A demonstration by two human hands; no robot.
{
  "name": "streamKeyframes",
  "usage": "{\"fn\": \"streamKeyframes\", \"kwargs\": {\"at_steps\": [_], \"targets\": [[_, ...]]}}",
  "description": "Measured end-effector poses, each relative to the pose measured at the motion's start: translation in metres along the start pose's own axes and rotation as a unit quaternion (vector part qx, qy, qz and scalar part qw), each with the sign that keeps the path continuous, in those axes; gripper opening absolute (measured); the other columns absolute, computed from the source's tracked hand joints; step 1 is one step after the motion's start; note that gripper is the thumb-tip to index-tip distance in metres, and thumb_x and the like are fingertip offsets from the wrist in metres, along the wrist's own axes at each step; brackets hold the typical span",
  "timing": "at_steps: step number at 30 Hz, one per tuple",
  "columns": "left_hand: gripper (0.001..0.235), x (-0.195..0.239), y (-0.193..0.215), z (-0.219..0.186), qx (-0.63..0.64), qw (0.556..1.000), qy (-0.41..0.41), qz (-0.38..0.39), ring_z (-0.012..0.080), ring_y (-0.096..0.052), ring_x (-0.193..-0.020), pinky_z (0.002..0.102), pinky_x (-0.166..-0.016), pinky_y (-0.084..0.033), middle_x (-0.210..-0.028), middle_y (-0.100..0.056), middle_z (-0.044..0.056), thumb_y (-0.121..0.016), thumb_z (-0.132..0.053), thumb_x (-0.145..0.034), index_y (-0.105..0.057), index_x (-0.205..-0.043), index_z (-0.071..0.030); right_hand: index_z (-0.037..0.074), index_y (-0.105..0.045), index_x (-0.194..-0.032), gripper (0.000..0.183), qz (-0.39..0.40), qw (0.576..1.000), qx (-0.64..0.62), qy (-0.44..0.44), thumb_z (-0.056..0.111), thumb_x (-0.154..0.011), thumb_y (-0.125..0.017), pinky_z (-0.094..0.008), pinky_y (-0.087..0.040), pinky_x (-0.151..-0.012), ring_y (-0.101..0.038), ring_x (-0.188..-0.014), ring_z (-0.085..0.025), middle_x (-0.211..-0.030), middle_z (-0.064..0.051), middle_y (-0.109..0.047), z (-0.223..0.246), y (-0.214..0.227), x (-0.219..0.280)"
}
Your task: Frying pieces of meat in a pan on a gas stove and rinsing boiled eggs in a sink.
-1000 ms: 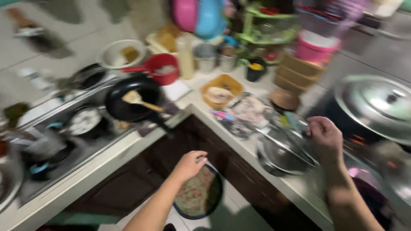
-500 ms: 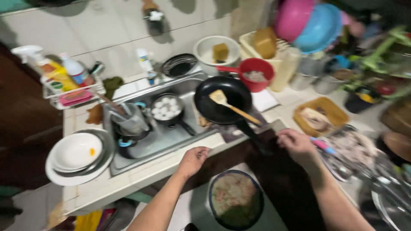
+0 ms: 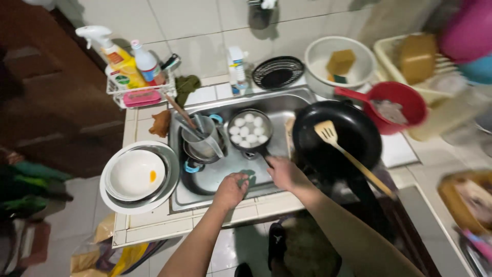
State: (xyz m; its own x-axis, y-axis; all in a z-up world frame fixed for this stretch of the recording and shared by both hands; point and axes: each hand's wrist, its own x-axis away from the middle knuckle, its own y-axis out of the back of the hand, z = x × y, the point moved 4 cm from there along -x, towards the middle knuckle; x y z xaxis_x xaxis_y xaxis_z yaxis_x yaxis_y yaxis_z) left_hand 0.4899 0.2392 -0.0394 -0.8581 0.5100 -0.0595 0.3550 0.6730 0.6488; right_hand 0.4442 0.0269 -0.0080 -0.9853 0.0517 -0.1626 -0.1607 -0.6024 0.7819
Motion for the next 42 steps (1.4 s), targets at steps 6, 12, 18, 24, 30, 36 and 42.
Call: {"fn": "streamKeyframes", "kwargs": {"at_steps": [6,12,18,24,30,36,42], "targets": [[0.026,-0.022,0.026,0.018,-0.021,0.998,0.059,-0.011,0.0396,-0.067,-0.105,0.042,-0.096,-0.053,-0.11,-0.072,0.02,-0.07,-0.019,-0.089,-0.074,-0.111,-0.005,0.008,-0.055,-0.131,0.043,0.202,0.965,0.147,-0.082,0.028,-0.093,-0.062,-0.053,-0.035,-0.108,-0.047,-0.133,-0.036,-0.134,-0.016,-0.061,-0.029,-0.063,-0.121],[0.026,-0.025,0.034,0.017,0.003,0.988,0.152,-0.032,0.0369,-0.066,-0.108,0.04,-0.097,-0.052,-0.114,-0.071,0.018,-0.07,-0.018,-0.088,-0.074,-0.111,-0.008,0.005,-0.053,-0.133,0.05,0.252,0.95,0.162,-0.09,0.039,-0.097,-0.061,-0.051,-0.03,-0.114,-0.044,-0.137,-0.037,-0.142,-0.015,-0.056,-0.056,-0.098,-0.179],[0.025,-0.039,-0.015,0.051,0.053,0.984,0.166,-0.043,0.0308,-0.069,-0.107,0.036,-0.097,-0.053,-0.113,-0.074,0.016,-0.071,-0.016,-0.088,-0.075,-0.11,-0.006,0.011,-0.062,-0.119,0.035,0.222,0.967,0.079,-0.099,0.037,-0.097,-0.06,-0.05,-0.045,-0.104,-0.065,-0.116,-0.039,-0.119,-0.018,-0.071,-0.039,-0.057,-0.211],[0.028,-0.086,-0.151,0.111,0.333,0.871,0.354,0.065,0.0205,-0.066,-0.088,0.036,-0.082,-0.055,-0.098,-0.074,0.009,-0.068,-0.032,-0.099,-0.07,-0.111,-0.007,0.007,-0.065,-0.108,0.023,0.029,0.993,-0.088,-0.068,0.026,-0.094,-0.064,-0.048,-0.054,-0.086,-0.068,-0.102,-0.041,-0.106,-0.02,-0.074,-0.051,0.01,-0.215],[0.029,-0.106,-0.159,0.042,0.525,0.699,0.476,0.101,0.0174,-0.068,-0.073,0.034,-0.065,-0.055,-0.093,-0.071,0.003,-0.057,-0.039,-0.103,-0.066,-0.112,-0.013,0.008,-0.066,-0.111,0.025,0.011,0.984,-0.132,-0.121,0.026,-0.094,-0.065,-0.041,-0.056,-0.087,-0.073,-0.099,-0.032,-0.105,-0.016,-0.075,-0.076,0.046,-0.204],[0.027,-0.088,-0.151,0.081,0.534,0.707,0.46,0.062,0.0181,-0.056,-0.051,0.032,-0.043,-0.035,-0.071,-0.056,0.002,-0.061,-0.037,-0.102,-0.055,-0.097,-0.012,0.007,-0.067,-0.112,0.025,0.007,0.986,-0.124,-0.109,0.026,-0.095,-0.065,-0.039,-0.057,-0.085,-0.074,-0.097,-0.03,-0.103,-0.014,-0.076,-0.082,0.059,-0.197],[0.037,-0.086,-0.098,0.116,0.403,0.824,0.397,0.037,0.0156,-0.044,-0.041,0.033,-0.037,-0.035,-0.06,-0.053,0.003,-0.077,-0.032,-0.094,-0.058,-0.089,-0.001,0.01,-0.068,-0.111,0.025,0.026,0.988,-0.099,-0.114,0.028,-0.094,-0.065,-0.04,-0.057,-0.087,-0.074,-0.097,-0.03,-0.104,-0.012,-0.077,-0.073,0.044,-0.192]]}}
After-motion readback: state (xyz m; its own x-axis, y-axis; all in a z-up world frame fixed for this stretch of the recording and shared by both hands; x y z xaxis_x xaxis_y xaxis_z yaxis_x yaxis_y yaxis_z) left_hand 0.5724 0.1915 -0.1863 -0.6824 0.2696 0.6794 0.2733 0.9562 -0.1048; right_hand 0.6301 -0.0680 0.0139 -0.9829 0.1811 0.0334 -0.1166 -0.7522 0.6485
